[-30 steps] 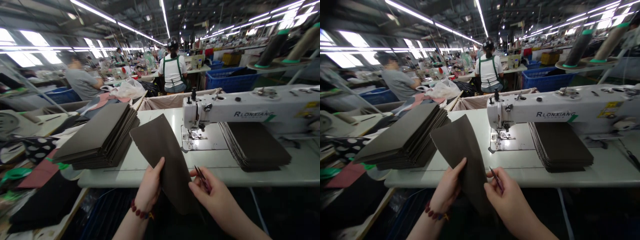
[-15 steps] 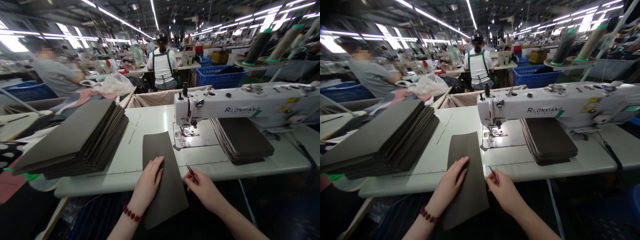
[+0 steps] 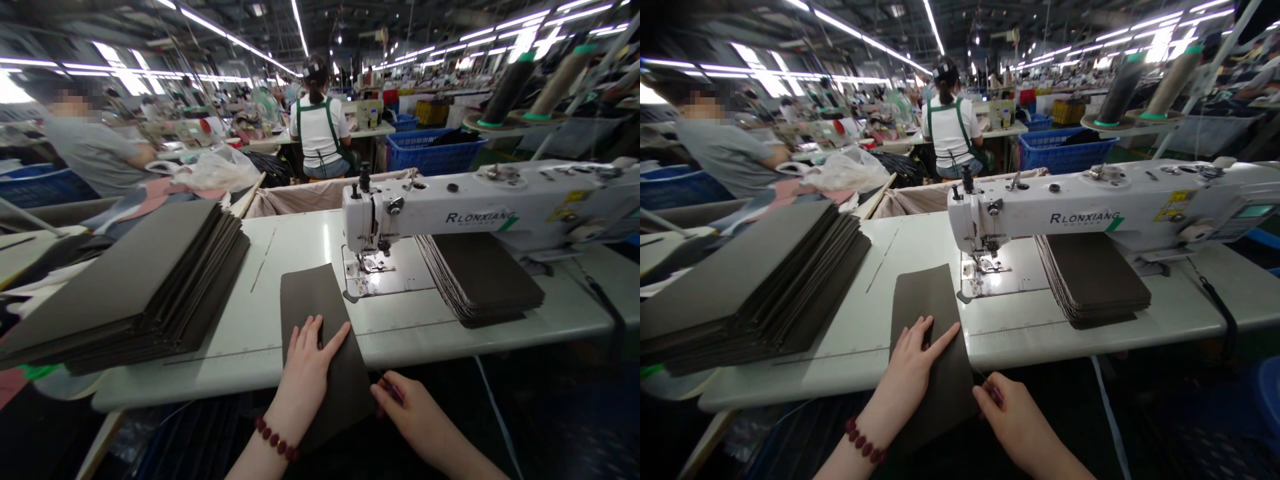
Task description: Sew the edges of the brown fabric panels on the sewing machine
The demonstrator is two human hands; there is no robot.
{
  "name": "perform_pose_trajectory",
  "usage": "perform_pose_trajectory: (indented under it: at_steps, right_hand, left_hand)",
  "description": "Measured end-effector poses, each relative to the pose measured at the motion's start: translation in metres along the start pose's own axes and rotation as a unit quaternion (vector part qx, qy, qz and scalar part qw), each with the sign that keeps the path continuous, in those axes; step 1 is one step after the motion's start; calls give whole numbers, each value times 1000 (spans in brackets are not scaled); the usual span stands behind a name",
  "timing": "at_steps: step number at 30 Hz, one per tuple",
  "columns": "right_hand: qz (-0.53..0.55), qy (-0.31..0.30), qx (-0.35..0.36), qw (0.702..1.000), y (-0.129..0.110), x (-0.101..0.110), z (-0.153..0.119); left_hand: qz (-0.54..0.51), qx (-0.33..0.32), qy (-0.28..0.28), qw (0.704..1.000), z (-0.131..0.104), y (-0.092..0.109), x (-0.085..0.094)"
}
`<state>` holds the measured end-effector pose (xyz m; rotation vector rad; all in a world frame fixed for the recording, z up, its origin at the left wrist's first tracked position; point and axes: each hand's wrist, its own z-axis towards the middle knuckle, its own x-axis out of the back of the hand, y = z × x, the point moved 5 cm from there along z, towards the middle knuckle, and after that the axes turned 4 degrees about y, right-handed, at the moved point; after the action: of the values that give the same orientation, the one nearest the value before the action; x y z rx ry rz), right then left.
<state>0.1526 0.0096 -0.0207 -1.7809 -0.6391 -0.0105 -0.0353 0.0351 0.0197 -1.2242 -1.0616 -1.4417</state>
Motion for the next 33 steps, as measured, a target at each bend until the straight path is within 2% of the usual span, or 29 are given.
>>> perform_pose_trajectory:
  at_steps: [8, 14, 20, 25, 28, 31, 33]
  right_hand:
    - [172, -25, -19, 985, 4, -14, 4]
    - [178, -26, -28, 983, 4, -13, 5]
    - [188, -33, -23, 981, 0, -13, 5]
    - [191, -26, -39, 980, 0, -13, 6]
    - [215, -36, -58, 974, 3, -15, 6]
    - [244, -56, -64, 966, 4, -20, 8]
    - [256, -76, -54, 962, -2, -22, 7]
  left_hand:
    - [-11, 2, -37, 999, 2, 4, 0]
    - [-20, 10, -46, 999, 0, 5, -2]
    - [-14, 8, -10, 1000, -3, 5, -10]
    - [-36, 15, -21, 999, -3, 2, -1]
    - [-48, -25, -7, 999, -19, 11, 5]
    - [-41, -90, -8, 995, -46, 26, -4]
    - [-64, -98, -18, 993, -59, 25, -7]
